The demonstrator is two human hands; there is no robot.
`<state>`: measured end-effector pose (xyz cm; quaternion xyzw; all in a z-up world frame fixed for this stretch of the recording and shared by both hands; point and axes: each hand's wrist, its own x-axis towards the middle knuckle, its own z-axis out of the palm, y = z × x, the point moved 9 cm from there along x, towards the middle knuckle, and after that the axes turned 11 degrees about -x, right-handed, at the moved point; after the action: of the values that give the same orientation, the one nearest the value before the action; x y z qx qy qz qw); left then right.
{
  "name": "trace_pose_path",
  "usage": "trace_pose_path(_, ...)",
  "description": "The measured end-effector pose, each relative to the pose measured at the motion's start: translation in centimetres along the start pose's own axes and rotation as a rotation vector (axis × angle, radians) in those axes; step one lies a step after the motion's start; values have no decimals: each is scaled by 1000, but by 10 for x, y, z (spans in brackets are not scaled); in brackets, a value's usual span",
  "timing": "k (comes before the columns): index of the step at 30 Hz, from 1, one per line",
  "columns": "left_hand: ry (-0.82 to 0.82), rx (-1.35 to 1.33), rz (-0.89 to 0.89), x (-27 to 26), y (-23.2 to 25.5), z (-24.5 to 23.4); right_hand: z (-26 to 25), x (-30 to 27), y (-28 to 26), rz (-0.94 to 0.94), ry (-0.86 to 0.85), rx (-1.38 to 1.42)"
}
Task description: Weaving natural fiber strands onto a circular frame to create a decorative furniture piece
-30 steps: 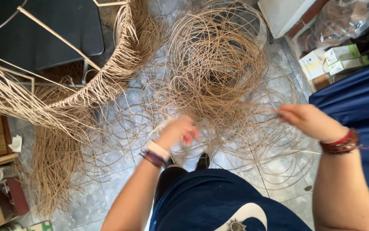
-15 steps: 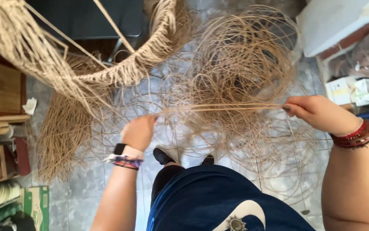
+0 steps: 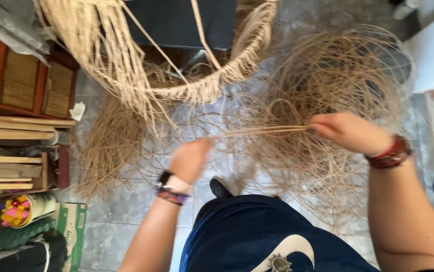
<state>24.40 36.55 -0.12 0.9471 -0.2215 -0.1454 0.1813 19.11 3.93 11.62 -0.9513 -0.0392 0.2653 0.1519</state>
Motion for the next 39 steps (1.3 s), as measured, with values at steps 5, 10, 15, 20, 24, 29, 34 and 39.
trace_pose_path(5,-74,-196,-62,-18,-58,-38,5,44,-59,-103,-7,-70)
trace_pose_path(10,49,-634,330,-10,44,-69,27,99,-186,-357,-9,-144)
trace_pose_path(15,230,-31,-130,-7,-100,-58,9,131,-131,-142,-64,-55)
trace_pose_path(20,6,-194,-297,-3,-177,-42,4,174,-138,-182,-52,-240)
trace_pose_path(24,293,-573,182,29,-38,-130,35,221,-209,-435,-117,-269)
trace_pose_path(29,238,24,-267,71,-157,-45,-8,277,-180,-474,-69,-311)
trace_pose_path(34,95,-180,-425,110,-173,-114,-19,334,-146,-494,-137,-246)
trace_pose_path(39,16,-661,-73,177,-65,-122,-31,354,-200,-674,-125,-329)
